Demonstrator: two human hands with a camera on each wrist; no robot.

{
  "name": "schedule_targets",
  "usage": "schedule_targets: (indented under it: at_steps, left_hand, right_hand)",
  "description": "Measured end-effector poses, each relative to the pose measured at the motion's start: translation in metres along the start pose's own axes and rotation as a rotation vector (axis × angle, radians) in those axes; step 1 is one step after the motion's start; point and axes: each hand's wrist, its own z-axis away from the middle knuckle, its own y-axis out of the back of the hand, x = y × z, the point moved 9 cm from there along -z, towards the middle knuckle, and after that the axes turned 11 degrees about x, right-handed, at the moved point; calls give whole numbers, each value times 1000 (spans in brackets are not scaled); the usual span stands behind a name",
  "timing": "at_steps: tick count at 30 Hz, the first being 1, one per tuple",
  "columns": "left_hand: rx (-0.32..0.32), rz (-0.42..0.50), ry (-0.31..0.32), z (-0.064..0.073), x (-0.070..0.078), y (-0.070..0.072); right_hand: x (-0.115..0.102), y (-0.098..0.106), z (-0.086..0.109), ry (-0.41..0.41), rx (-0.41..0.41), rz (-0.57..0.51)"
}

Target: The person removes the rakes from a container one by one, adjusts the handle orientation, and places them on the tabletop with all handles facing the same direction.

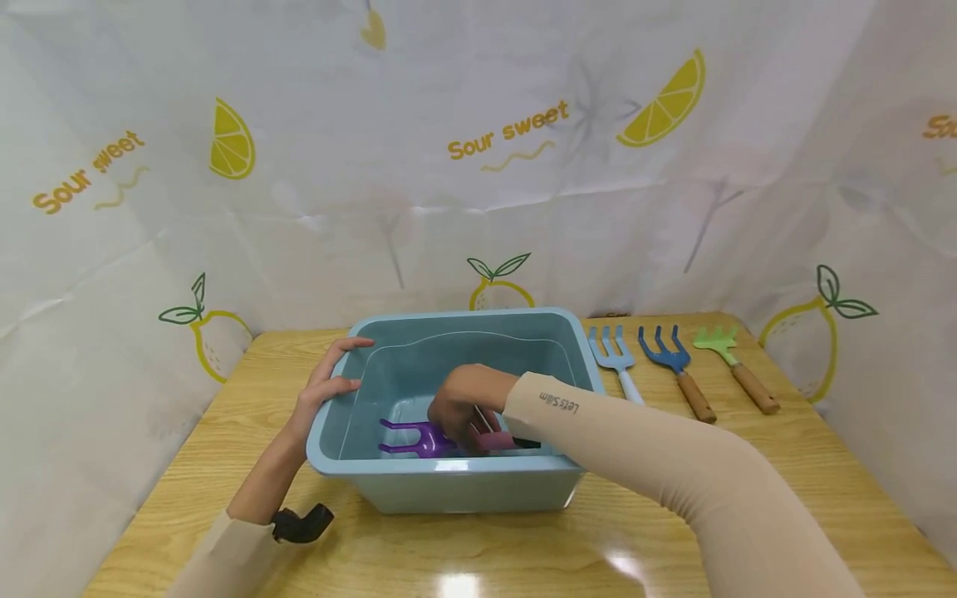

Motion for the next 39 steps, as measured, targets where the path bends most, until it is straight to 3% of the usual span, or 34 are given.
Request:
schedule_targets:
  at_steps: [18, 29, 39]
  left_hand:
    - [9, 4, 21, 1, -1, 1]
    - [-6, 23, 7, 2, 0, 0]
    - [0, 4, 3, 1, 0, 1]
  right_hand:
    - [6, 33, 23, 29, 129, -53]
    - [15, 51, 39, -19, 240, -31]
    - [17, 59, 52, -40, 286, -80]
